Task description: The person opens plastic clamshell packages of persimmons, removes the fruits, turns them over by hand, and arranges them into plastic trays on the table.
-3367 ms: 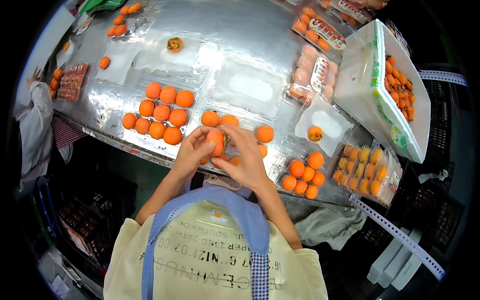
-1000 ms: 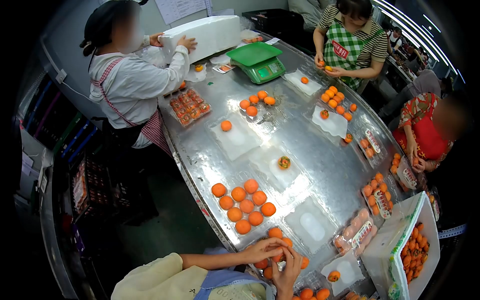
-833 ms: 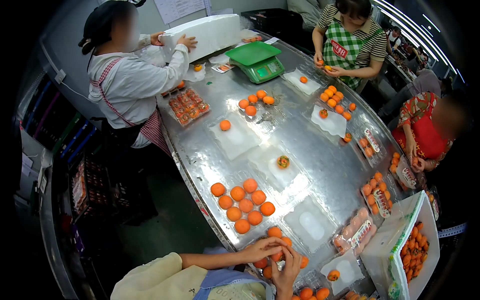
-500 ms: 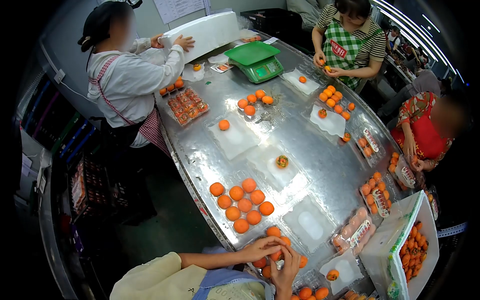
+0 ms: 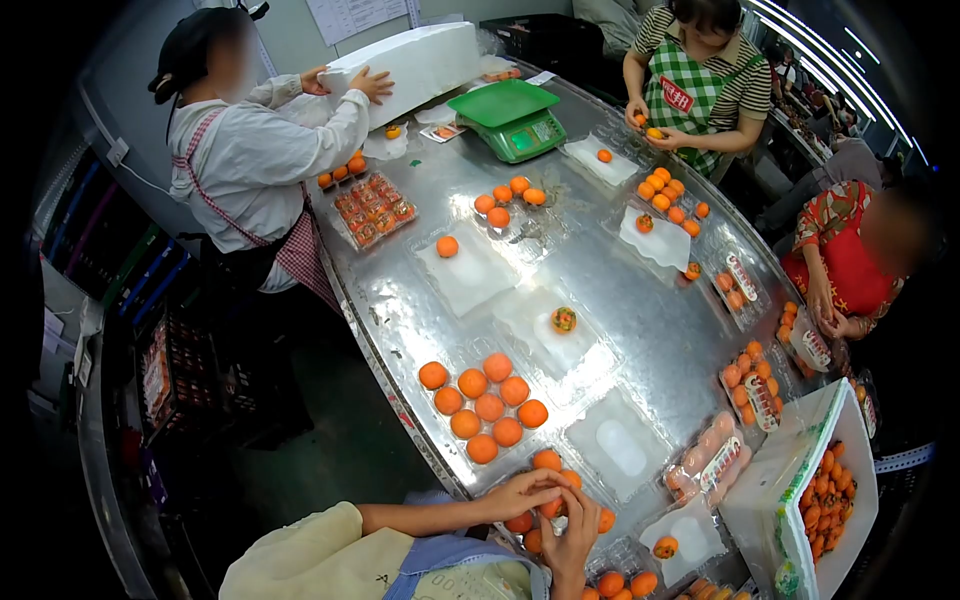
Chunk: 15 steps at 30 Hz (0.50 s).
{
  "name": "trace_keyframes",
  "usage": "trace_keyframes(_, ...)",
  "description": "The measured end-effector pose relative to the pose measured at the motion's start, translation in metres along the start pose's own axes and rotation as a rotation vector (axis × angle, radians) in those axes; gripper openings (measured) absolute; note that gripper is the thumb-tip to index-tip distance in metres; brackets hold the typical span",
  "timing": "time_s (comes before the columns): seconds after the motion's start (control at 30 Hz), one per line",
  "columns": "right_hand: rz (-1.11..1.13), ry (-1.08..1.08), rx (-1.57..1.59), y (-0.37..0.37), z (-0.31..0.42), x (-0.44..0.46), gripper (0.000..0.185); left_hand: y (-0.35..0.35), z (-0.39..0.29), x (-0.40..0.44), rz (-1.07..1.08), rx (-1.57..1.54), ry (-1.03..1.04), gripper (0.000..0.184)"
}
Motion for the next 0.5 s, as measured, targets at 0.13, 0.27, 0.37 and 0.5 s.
trace_keyframes(0.13, 0.001, -0.003, 0.000, 0.001, -0.001, 0.000, 0.047, 0.000, -0.002, 0.000, -0.007, 0.009, -0.007, 0.030)
trace_keyframes(0.27, -0.021, -0.026, 0.006, 0.001, 0.000, -0.002, 0.047, 0.001, -0.001, -0.001, -0.017, 0.043, -0.004, 0.029)
trace_keyframes(0.37, -0.028, -0.017, 0.030, -0.002, 0.003, -0.003, 0.048, 0.002, -0.006, -0.006, -0.036, 0.071, -0.009, 0.030)
trace_keyframes(0.5, -0.038, 0.101, 0.165, -0.002, 0.002, -0.016, 0.049, 0.002, -0.008, -0.015, -0.030, 0.064, -0.070, 0.032)
Point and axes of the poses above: each hand's wrist, its own x-axis towards the middle knuckle, its own y-axis out of the palm, z = x × y, the point moved 1 cm from there along x, towards the middle knuckle
